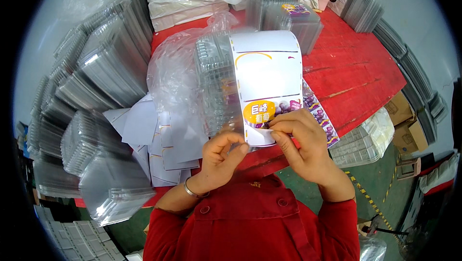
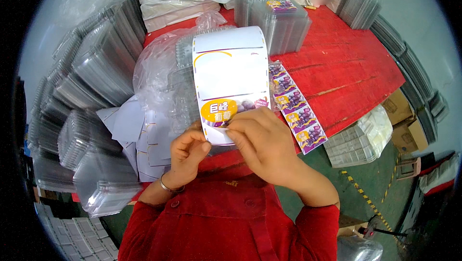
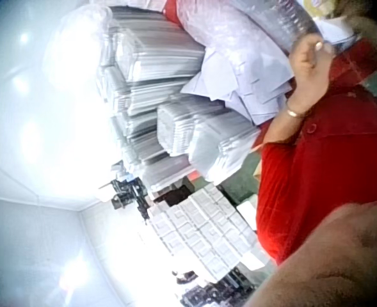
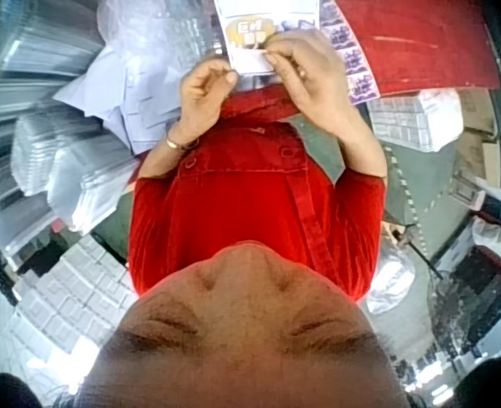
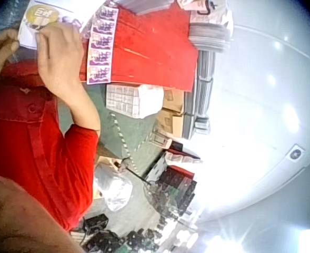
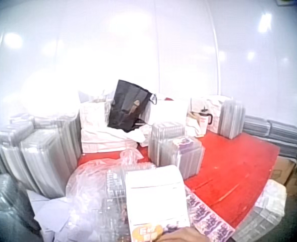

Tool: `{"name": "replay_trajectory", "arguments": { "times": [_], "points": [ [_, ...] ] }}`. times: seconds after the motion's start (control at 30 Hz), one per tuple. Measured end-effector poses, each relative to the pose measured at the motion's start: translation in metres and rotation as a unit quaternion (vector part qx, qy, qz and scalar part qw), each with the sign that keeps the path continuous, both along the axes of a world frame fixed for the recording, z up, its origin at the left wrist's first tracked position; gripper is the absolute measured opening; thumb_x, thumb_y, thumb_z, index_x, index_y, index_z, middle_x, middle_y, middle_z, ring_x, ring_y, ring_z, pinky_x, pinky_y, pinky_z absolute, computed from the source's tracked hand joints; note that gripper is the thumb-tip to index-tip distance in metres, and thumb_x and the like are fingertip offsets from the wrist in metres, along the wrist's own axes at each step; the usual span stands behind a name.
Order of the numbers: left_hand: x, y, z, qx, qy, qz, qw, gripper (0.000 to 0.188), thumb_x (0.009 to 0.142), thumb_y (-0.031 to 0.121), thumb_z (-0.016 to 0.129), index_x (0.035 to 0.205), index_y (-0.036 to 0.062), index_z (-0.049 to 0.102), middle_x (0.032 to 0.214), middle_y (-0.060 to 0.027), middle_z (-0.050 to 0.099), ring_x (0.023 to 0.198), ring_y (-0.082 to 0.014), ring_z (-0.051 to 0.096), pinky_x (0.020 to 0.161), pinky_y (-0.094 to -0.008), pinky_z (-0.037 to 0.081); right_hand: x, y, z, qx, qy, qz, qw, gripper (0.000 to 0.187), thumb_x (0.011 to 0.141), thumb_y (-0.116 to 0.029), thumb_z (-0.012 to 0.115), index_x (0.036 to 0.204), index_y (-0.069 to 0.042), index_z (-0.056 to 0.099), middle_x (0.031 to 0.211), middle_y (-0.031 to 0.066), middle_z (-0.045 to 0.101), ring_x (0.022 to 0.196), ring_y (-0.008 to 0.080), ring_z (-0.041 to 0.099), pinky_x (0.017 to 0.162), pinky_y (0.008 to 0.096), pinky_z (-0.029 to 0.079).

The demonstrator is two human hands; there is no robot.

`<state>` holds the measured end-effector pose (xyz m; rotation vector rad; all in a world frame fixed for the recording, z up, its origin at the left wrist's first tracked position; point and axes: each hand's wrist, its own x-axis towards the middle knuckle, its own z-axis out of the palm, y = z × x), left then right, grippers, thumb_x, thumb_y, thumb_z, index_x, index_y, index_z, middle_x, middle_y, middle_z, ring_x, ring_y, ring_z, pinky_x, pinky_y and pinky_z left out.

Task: The person peels labels from a sheet and applies them to the center of clear plastic food containers one by one.

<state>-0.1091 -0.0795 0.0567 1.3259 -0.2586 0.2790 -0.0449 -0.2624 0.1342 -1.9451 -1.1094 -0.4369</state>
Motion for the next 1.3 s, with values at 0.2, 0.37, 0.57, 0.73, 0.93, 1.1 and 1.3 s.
{"name": "replay_trajectory", "arguments": {
  "times": [0.2,0.37,0.57,0.73,0.93,1.1,1.3],
  "points": [
    [0.002,-0.009,0.013,-0.003,-0.001,-0.002,1.0,0.005,0.085,0.001,0.061,0.09,-0.0009,0.061,0.095,-0.0034,0.057,0.095,-0.0088,0.053,0.083,-0.0239,0.041,-0.006,0.005,-0.004,-0.02,-0.075,0.008,0.997,0.016,0.075,-0.004,0.068,0.089,-0.003,0.06,0.085,0.0097,0.06,0.075,0.0272,0.058,0.06,0.035,0.048],
    [0.002,-0.007,0.01,0.0,0.018,0.0,1.0,0.003,0.085,0.0,0.062,0.087,0.0004,0.061,0.095,-0.0034,0.057,0.093,-0.0083,0.052,0.083,-0.0237,0.04,-0.009,-0.012,0.013,0.021,0.217,-0.026,0.976,0.009,0.089,-0.011,0.058,0.092,-0.002,0.058,0.078,0.0091,0.06,0.065,0.0193,0.059,0.053,0.0293,0.047],
    [0.002,-0.008,0.013,0.005,0.02,0.004,1.0,0.005,0.085,-0.001,0.06,0.09,0.001,0.061,0.097,-0.0039,0.057,0.091,-0.0084,0.051,0.084,-0.024,0.039,-0.003,-0.022,0.038,0.183,0.432,-0.007,0.883,0.018,0.095,-0.016,0.051,0.098,0.001,0.055,0.076,0.0044,0.057,0.057,0.0085,0.054,0.042,0.0201,0.047],
    [0.001,-0.009,0.015,-0.008,0.038,-0.006,0.999,0.009,0.086,-0.001,0.058,0.095,-0.0004,0.06,0.098,-0.0041,0.057,0.091,-0.0082,0.051,0.083,-0.0235,0.039,0.008,-0.033,0.053,0.305,0.414,-0.008,0.858,0.02,0.094,-0.017,0.052,0.095,0.002,0.055,0.078,0.0073,0.059,0.059,0.0127,0.06,0.037,0.0248,0.052],
    [-0.003,-0.006,0.012,-0.01,0.074,-0.014,0.997,0.01,0.088,0.001,0.058,0.098,-0.001,0.06,0.101,-0.0041,0.057,0.089,-0.0056,0.051,0.078,-0.0211,0.04,0.02,-0.074,0.055,0.4,0.355,0.077,0.841,0.028,0.098,-0.021,0.041,0.102,0.006,0.051,0.094,0.0207,0.064,0.069,0.0231,0.068,0.044,0.0287,0.057],
    [-0.005,0.003,0.014,-0.141,0.071,-0.043,0.987,0.016,0.09,0.007,0.057,0.105,0.0031,0.06,0.112,-0.0059,0.059,0.095,-0.0083,0.054,0.082,-0.0247,0.043,0.008,-0.112,0.043,0.499,0.189,0.042,0.845,0.037,0.099,-0.021,0.036,0.123,0.006,0.044,0.113,0.0202,0.059,0.092,0.0265,0.066,0.073,0.0339,0.059],
    [0.011,0.01,0.071,-0.391,0.124,-0.161,0.898,0.029,0.092,0.017,0.052,0.115,-0.0016,0.051,0.144,-0.0367,0.002,0.136,-0.0479,0.004,0.106,-0.0515,0.032,-0.016,-0.113,-0.016,0.466,-0.052,-0.242,0.849,0.035,0.1,-0.021,0.035,0.111,0.006,0.053,0.112,0.0213,0.06,0.1,0.0292,0.062,0.086,0.0412,0.052]
  ]
}}
